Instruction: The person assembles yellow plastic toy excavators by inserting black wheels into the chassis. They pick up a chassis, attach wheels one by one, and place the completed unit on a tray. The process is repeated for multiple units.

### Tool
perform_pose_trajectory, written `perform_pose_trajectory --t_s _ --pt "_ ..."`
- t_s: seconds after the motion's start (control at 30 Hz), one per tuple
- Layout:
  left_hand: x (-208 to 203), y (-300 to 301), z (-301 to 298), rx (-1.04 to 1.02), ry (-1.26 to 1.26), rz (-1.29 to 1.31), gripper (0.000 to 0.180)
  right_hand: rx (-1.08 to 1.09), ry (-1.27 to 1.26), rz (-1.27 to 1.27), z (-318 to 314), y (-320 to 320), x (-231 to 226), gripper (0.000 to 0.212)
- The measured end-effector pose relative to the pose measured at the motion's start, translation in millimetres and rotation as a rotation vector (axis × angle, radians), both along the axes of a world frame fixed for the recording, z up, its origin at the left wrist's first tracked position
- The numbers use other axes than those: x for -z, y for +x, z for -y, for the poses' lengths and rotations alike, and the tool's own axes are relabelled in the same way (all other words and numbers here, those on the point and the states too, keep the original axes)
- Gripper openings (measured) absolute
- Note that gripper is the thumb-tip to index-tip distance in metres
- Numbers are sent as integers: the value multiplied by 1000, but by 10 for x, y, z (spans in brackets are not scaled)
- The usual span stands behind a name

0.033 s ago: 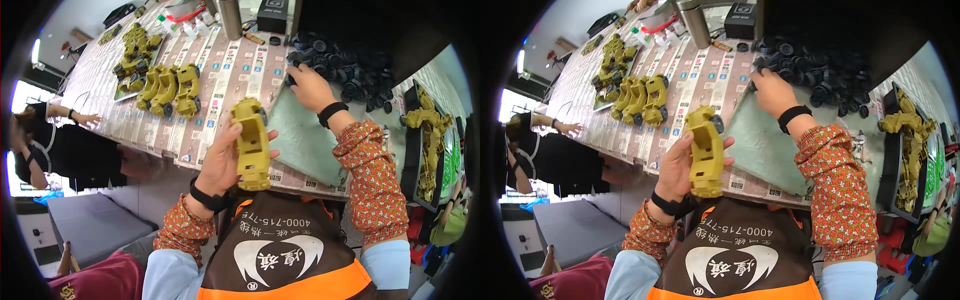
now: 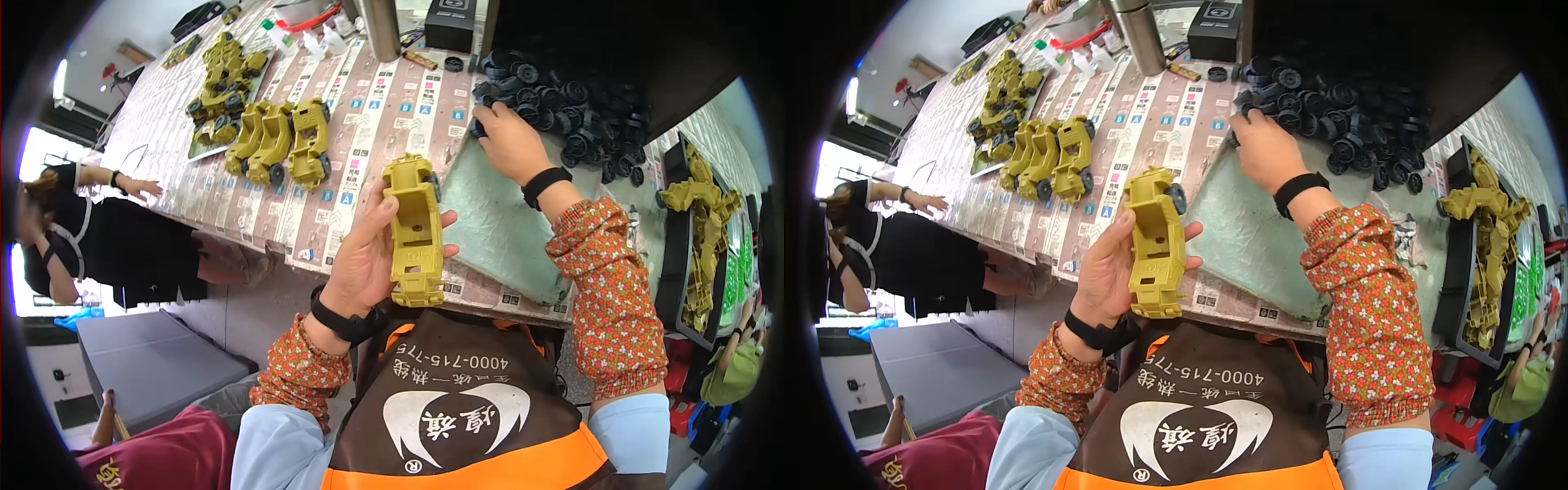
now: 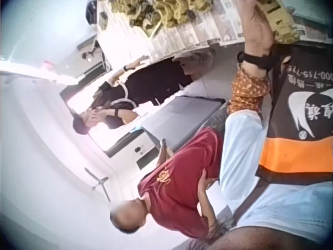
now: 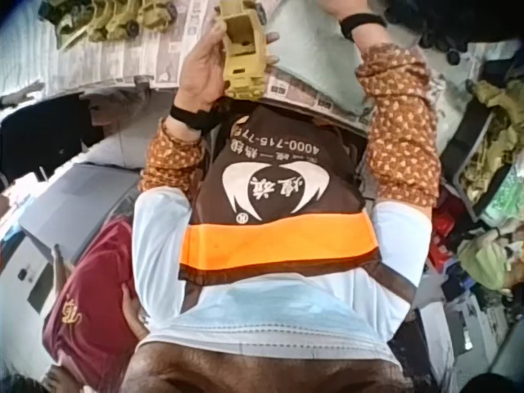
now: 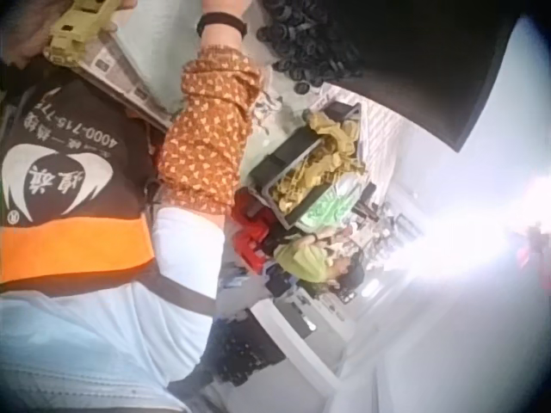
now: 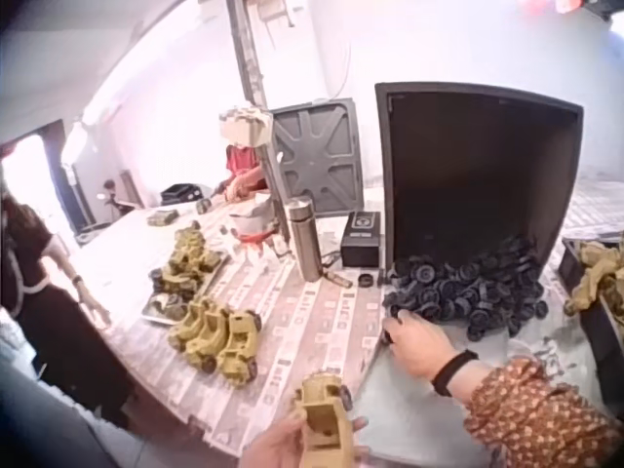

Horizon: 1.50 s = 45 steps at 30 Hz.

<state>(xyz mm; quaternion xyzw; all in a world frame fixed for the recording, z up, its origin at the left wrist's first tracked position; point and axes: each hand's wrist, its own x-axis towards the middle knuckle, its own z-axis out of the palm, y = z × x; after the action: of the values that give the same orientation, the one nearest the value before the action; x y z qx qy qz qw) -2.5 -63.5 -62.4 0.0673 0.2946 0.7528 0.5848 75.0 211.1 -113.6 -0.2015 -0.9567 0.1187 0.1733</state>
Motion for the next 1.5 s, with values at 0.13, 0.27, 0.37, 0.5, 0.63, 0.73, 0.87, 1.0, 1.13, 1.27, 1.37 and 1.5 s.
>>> perform_pose_trajectory --t_s 0.13,0.27,0.37,0.5,0.63,0.73,0.87,1.0,1.13,1.27,1.37,1.5 --pt "85 -4 37 -48 42 -27 63 -46 -152 -33 134 133 -192 34" --pt "215 -37 22 -179 -3 -66 64 -241 -756 -93 621 464 -533 39" --pt "189 -33 -44 -219 24 -77 64 -265 -1031 -116 1076 763 -767 47" --pt "132 8 -128 -235 35 -157 67 -267 -1050 -288 1398 950 -608 49" --pt "11 85 -156 -264 59 -272 73 -249 -1121 -325 1536 1003 -588 50" --pt "-31 143 -171 -298 76 -341 75 -225 -1459 -398 1564 1035 -507 50" --pt "-71 204 -193 -331 79 -411 76 -224 -1493 -382 1566 1089 -461 49" --pt "-77 230 -193 -333 78 -446 76 -221 -1502 -394 1566 1109 -414 48" --pt "-113 234 -170 -347 39 -441 75 -226 -1468 -414 1564 1120 -358 48" --pt "-115 226 -161 -357 38 -460 75 -214 -1448 -390 1571 1134 -390 46" --pt "-103 225 -156 -361 28 -477 76 -212 -1427 -379 1591 1134 -401 46" --pt "-115 244 -158 -363 34 -468 76 -195 -1444 -383 1620 1124 -408 45"
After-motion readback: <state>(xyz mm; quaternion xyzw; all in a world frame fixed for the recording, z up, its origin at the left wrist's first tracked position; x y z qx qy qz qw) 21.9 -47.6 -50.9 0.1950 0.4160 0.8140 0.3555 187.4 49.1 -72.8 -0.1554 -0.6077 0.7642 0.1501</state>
